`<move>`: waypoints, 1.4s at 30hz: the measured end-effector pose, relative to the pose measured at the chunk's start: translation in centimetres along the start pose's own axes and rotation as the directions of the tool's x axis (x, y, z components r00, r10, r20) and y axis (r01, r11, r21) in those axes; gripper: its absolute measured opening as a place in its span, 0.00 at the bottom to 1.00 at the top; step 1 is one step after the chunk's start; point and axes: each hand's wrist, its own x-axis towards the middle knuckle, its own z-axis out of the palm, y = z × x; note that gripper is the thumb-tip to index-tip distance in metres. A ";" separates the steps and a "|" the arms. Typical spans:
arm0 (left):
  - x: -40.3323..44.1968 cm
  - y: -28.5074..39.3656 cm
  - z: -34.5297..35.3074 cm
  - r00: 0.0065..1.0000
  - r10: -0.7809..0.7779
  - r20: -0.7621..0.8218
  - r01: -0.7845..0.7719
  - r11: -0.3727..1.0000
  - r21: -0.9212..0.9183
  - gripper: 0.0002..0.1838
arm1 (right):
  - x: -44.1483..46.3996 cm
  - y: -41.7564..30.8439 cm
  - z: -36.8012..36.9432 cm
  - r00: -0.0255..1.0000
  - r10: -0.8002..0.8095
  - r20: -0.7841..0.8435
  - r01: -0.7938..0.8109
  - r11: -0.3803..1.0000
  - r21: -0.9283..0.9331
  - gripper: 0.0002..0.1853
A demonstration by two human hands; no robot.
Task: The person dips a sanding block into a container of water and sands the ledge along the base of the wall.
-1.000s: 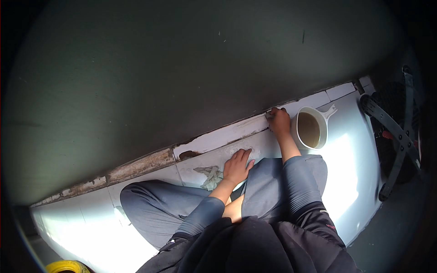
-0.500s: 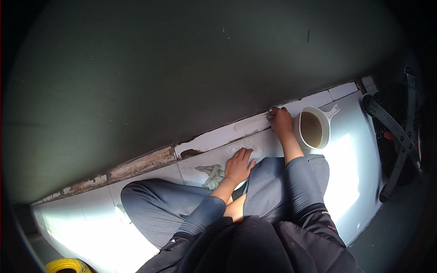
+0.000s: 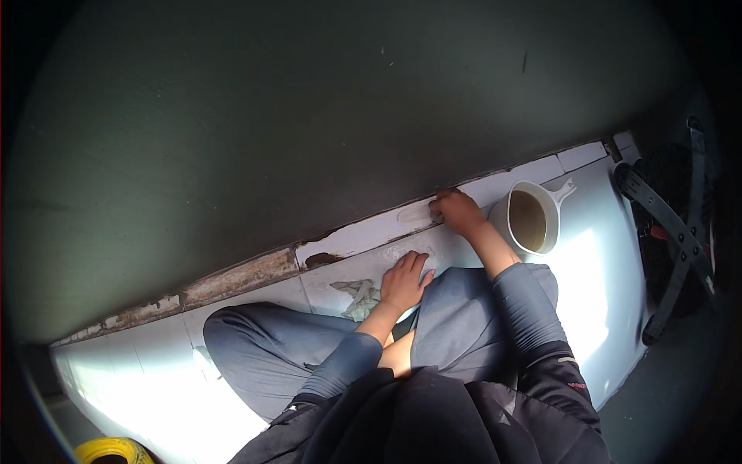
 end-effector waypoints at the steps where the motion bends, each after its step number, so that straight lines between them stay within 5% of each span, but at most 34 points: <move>1: 0.0 0.0 0.0 1.000 0.000 -0.002 0.000 1.000 -0.002 0.21 | -0.2 0.7 -0.3 0.998 0.056 0.020 -0.054 0.995 -0.087 0.10; 5: 0.2 0.2 0.0 1.000 -0.008 0.024 0.008 1.000 0.023 0.22 | -0.3 0.6 0.3 1.000 -0.002 0.002 0.002 0.998 -0.070 0.08; 9: 0.1 0.1 0.2 0.998 -0.014 0.057 0.011 0.998 0.057 0.22 | 1.8 -5.3 3.1 0.932 -0.358 -0.056 0.360 0.932 0.039 0.07; 13: -0.1 -0.2 0.0 0.998 0.040 -0.054 -0.038 0.999 0.031 0.22 | 2.2 -6.0 3.7 0.916 -0.392 -0.084 0.397 0.916 0.054 0.08; 17: 0.0 0.0 0.1 1.000 -0.002 0.002 0.002 1.000 0.004 0.21 | 0.9 -2.6 0.7 0.933 -0.352 0.080 0.356 0.933 -0.043 0.09; 27: -0.1 -0.1 0.1 0.995 0.066 -0.072 -0.059 0.995 0.084 0.20 | 2.2 -7.1 3.0 0.880 -0.476 -0.011 0.475 0.879 -0.044 0.09; 29: 0.0 -0.2 0.0 0.999 0.025 -0.036 -0.023 0.998 0.063 0.20 | 2.1 -6.0 2.8 0.877 -0.473 -0.079 0.476 0.879 0.020 0.08; 31: -0.1 0.1 0.1 1.000 -0.008 -0.002 0.008 1.000 0.028 0.21 | 1.4 -5.0 0.8 0.966 -0.251 -0.055 0.257 0.945 0.200 0.10; 40: -0.1 -0.1 -0.1 0.993 0.069 -0.101 -0.067 0.998 0.017 0.18 | 0.2 -2.7 0.1 0.996 -0.088 0.015 0.085 0.982 0.169 0.10; 42: 0.0 -0.1 -0.1 0.992 0.071 -0.099 -0.069 0.997 0.023 0.18 | 0.1 -2.9 0.1 0.997 -0.014 -0.081 0.037 0.954 0.298 0.10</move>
